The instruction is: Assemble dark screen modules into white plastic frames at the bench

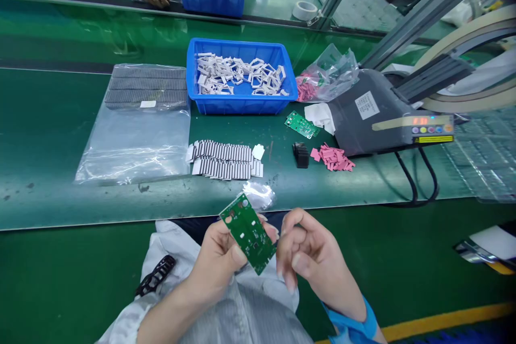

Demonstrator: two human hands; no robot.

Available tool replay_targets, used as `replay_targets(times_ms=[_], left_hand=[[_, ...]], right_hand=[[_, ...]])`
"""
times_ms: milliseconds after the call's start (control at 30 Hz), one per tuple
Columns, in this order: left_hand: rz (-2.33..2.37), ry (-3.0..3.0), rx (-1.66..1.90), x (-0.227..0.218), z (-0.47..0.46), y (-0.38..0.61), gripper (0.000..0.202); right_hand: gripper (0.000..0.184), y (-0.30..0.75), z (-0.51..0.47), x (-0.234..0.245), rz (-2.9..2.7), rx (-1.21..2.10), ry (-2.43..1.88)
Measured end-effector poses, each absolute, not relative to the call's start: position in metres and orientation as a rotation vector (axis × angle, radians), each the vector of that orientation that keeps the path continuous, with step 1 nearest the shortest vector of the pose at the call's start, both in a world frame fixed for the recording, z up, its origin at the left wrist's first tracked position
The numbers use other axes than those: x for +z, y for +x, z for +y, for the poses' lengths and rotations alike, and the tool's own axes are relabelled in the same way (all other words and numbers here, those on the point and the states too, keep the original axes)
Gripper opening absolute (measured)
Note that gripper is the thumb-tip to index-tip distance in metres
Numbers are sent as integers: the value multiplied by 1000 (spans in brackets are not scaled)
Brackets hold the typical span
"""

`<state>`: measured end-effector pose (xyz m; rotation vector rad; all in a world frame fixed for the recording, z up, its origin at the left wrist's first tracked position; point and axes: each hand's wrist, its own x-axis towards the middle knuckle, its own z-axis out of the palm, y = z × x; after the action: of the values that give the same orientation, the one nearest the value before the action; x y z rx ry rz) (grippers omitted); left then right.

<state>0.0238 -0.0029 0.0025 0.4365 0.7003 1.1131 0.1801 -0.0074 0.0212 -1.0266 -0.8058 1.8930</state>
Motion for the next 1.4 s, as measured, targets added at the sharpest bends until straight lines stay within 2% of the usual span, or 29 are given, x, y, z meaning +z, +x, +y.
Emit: replay_targets(times_ms=[233,400,800,1000,1200,1400], left_hand=[[758,454,1158,5,-5,30,39],[818,559,1118,0,-8,28,40],[634,738,1095,-11,-15,23,26],[678,720,1164,-14,-17,25,34],[617,680,961,-2,-10,29,57],[616,713,886,2,-4,30,47]], right_hand=[[43,166,-11,19,-862,1959,-998],[39,158,-14,18,-782,1954,-947],[38,156,-17,22,-827,1877,-947],[29,157,-16,21,-788,1902,-901],[32,160,-14,18,-815,1875,-962],[37,161,-14,15,-836,1880,-982]])
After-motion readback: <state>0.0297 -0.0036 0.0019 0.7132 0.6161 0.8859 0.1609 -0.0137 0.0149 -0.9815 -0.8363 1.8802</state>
